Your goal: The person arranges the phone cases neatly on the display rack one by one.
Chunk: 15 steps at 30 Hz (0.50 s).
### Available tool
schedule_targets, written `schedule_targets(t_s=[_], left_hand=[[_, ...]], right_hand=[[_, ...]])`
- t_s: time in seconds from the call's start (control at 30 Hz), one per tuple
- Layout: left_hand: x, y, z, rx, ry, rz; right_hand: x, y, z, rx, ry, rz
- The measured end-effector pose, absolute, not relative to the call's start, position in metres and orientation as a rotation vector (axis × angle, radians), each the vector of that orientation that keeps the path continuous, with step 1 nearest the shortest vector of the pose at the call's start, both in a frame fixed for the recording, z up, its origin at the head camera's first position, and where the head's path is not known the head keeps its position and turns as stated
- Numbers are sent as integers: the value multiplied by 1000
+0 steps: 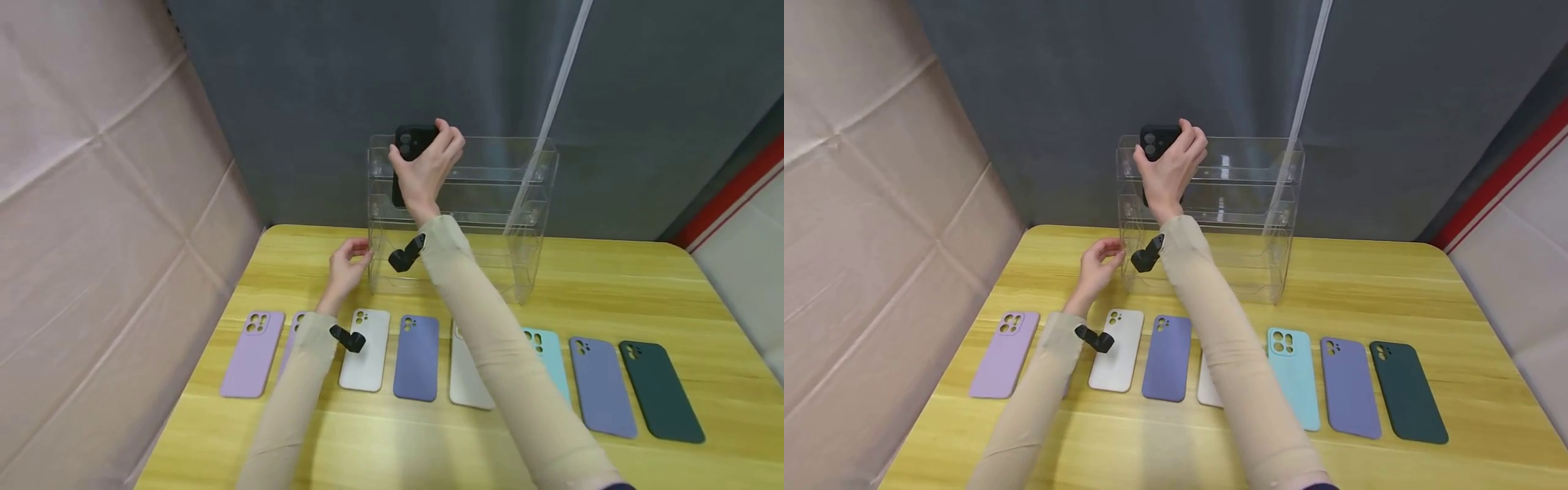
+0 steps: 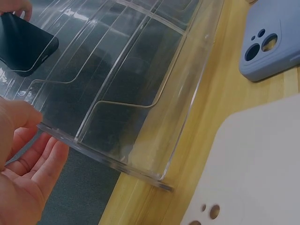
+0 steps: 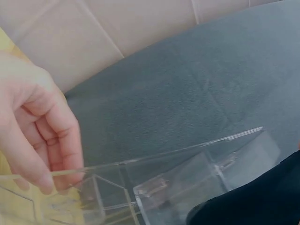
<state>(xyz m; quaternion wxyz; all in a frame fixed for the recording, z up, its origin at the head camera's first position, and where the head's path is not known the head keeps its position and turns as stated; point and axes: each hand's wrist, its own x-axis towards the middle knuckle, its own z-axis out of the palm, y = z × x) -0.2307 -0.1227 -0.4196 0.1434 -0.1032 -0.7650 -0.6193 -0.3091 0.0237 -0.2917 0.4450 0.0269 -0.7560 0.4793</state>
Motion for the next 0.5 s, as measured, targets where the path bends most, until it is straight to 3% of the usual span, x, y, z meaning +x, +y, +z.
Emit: schedule_targets(t_s=[0.27,0.5], left_hand=[[-225,-116,-410,-299,-2223,-1775],[-244,-120,-435,-263,-2215,-1777]], right_hand=[[-313,15,-304,-16,-1916,1147],[-312,3,-305,-60,-1993,1091]])
